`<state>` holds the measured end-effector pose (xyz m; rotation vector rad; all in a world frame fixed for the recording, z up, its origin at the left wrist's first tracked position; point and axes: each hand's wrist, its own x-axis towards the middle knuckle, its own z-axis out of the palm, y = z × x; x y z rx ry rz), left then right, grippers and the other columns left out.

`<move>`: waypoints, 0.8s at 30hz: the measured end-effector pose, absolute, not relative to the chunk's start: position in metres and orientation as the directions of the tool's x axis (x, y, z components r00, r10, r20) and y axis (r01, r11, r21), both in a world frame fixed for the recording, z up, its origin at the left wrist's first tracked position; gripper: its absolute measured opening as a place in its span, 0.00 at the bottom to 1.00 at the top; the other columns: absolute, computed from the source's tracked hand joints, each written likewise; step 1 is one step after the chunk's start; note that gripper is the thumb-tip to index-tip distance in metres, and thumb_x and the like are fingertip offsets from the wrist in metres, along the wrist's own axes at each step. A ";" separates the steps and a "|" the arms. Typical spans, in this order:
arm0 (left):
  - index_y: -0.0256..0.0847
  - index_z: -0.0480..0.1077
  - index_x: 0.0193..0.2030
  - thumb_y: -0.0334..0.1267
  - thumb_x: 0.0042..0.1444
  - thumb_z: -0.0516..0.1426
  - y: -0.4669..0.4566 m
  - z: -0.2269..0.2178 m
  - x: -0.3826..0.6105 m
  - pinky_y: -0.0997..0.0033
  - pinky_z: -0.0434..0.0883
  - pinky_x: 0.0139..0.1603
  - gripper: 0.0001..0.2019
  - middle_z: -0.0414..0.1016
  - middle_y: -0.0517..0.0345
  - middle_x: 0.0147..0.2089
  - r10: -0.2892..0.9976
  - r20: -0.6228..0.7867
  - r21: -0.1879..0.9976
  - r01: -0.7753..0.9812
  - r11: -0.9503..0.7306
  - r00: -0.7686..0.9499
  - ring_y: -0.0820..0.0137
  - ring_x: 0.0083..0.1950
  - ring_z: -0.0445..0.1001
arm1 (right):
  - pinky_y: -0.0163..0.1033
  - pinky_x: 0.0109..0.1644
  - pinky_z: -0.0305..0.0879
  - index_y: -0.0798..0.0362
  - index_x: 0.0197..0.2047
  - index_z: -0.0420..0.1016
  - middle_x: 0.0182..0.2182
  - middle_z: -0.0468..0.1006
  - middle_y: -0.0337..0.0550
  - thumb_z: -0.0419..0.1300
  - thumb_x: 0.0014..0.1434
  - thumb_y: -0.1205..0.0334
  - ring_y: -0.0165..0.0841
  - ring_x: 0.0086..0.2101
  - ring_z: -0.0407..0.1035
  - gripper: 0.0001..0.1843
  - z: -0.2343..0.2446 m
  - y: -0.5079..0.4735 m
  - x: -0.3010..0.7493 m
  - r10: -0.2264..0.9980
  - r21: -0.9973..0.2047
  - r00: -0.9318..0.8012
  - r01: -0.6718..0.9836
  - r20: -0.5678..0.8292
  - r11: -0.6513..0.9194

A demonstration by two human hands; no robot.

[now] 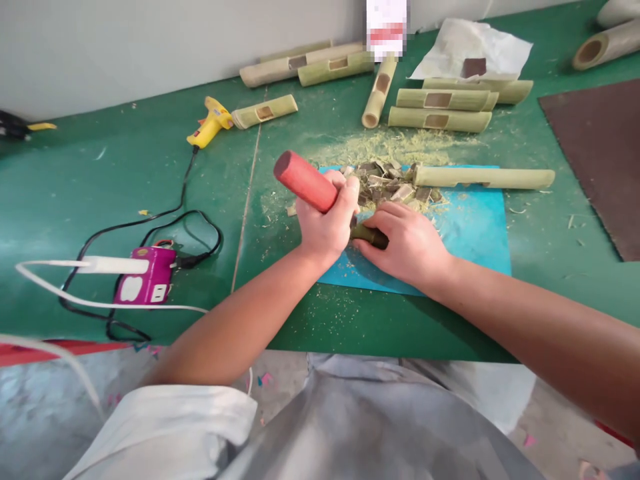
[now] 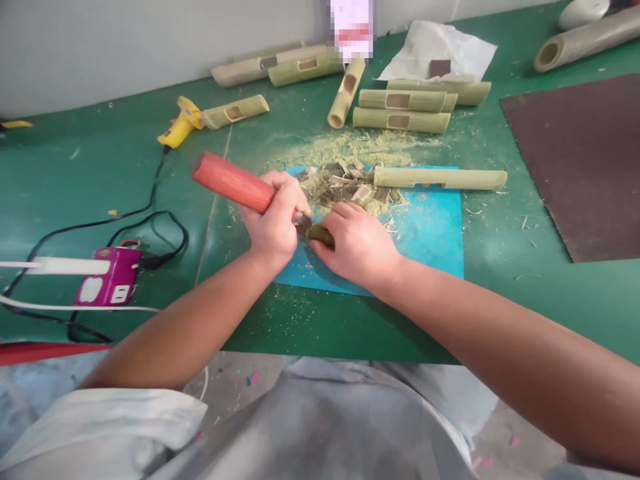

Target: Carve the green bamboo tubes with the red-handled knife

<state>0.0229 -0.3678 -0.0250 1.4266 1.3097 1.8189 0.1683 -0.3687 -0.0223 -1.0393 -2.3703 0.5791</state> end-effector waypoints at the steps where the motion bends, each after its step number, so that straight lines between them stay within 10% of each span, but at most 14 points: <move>1: 0.42 0.60 0.21 0.46 0.62 0.61 -0.368 -0.024 0.023 0.73 0.64 0.23 0.21 0.62 0.66 0.19 0.820 0.467 0.884 0.185 -0.428 -0.330 0.78 0.20 0.61 | 0.41 0.38 0.59 0.55 0.30 0.74 0.30 0.69 0.45 0.61 0.59 0.58 0.34 0.32 0.60 0.09 -0.022 -0.369 0.169 0.760 -0.550 -0.594 0.555 0.264 0.625; 9: 0.43 0.60 0.23 0.60 0.64 0.57 -0.368 -0.023 0.020 0.67 0.66 0.26 0.27 0.61 0.64 0.21 0.792 0.552 0.827 0.295 -0.479 -0.261 0.75 0.23 0.63 | 0.41 0.39 0.62 0.56 0.32 0.75 0.31 0.71 0.47 0.60 0.60 0.57 0.35 0.33 0.62 0.11 -0.023 -0.369 0.170 0.739 -0.509 -0.607 0.556 0.290 0.657; 24: 0.44 0.67 0.31 0.47 0.63 0.62 -0.367 -0.023 0.018 0.65 0.72 0.34 0.14 0.70 0.62 0.28 0.747 0.623 0.776 0.308 -0.551 -0.233 0.73 0.27 0.69 | 0.45 0.42 0.64 0.55 0.34 0.74 0.33 0.72 0.48 0.61 0.60 0.57 0.38 0.35 0.64 0.09 -0.026 -0.370 0.170 0.714 -0.461 -0.631 0.558 0.303 0.690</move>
